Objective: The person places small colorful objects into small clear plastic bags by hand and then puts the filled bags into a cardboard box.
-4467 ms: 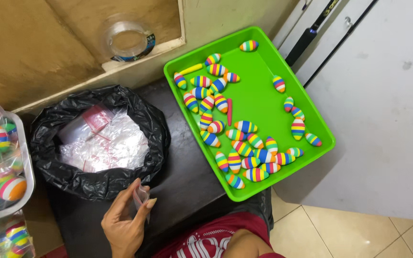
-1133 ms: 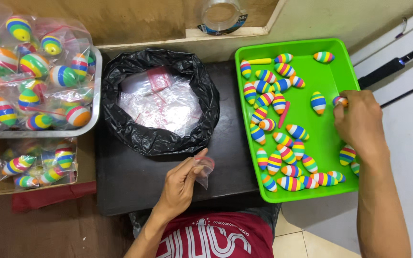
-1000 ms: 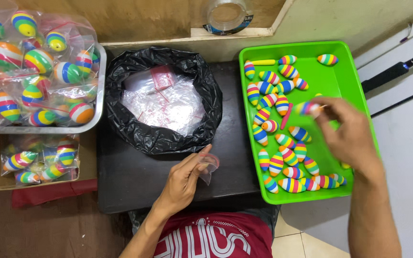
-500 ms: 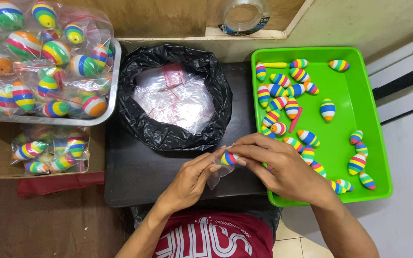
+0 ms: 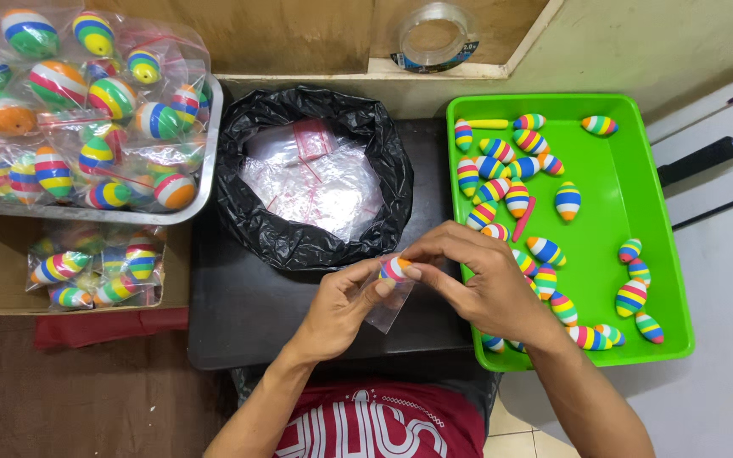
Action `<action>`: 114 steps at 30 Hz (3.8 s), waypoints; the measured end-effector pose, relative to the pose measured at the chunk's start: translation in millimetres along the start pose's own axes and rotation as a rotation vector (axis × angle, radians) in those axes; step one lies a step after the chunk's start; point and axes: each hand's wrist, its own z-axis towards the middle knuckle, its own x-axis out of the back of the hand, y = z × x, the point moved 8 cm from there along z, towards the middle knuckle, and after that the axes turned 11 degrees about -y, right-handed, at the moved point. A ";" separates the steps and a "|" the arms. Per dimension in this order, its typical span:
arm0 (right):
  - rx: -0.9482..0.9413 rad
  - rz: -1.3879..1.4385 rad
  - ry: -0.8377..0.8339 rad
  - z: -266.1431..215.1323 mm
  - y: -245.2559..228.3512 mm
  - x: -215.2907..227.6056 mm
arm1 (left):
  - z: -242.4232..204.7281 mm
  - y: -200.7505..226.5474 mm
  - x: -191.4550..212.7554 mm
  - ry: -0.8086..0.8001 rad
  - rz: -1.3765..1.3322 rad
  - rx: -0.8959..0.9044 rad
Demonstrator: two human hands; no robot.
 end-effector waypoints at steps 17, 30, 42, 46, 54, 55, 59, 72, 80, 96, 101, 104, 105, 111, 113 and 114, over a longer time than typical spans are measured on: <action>-0.036 0.005 -0.111 1.2 11.9 -20.1 | 8.9 -19.1 15.5 0.136 -0.120 0.018; -0.086 0.106 -0.058 3.5 11.3 -9.1 | 1.7 -1.7 23.9 0.263 0.041 0.018; -0.133 0.186 0.092 -3.6 29.4 -7.3 | 0.0 20.2 29.2 0.365 0.245 -0.107; -0.125 0.179 0.099 -2.5 26.0 -6.9 | 1.3 23.7 25.7 0.388 0.273 -0.120; -0.061 0.161 0.132 -4.0 24.0 -9.9 | -4.9 39.6 22.5 0.403 0.318 -0.213; -0.061 0.160 0.131 -3.8 24.1 -10.7 | -5.7 38.5 23.1 0.403 0.318 -0.213; -0.038 0.088 0.066 0.1 19.1 -18.2 | -7.7 46.7 18.0 0.373 0.371 -0.260; -0.034 -0.016 -0.078 5.4 2.1 -42.8 | -30.9 57.6 7.6 0.402 0.524 -0.316; -0.120 -0.013 -0.078 2.4 10.1 -45.2 | -46.5 49.5 25.6 0.523 0.478 -0.264; -0.283 -0.055 0.063 -15.6 26.4 -66.6 | -69.4 24.2 41.9 0.332 0.206 0.013; -0.266 0.031 0.094 -14.3 28.6 -83.0 | -82.8 31.2 51.1 0.315 0.201 0.004; -0.299 0.126 0.109 -13.8 37.4 -95.3 | -91.7 38.6 60.8 0.358 0.241 0.020; -0.320 0.177 0.108 -15.1 43.1 -101.1 | -96.1 40.5 64.9 0.383 0.272 0.026; -0.299 0.201 0.009 -20.5 58.1 -122.2 | -138.5 89.4 138.4 0.642 0.549 0.054; -0.326 0.215 0.015 -19.5 53.7 -122.1 | -158.8 110.2 171.7 0.783 0.740 0.076; -0.358 0.229 0.030 -20.0 53.1 -121.7 | -172.7 124.9 187.1 0.912 0.932 0.102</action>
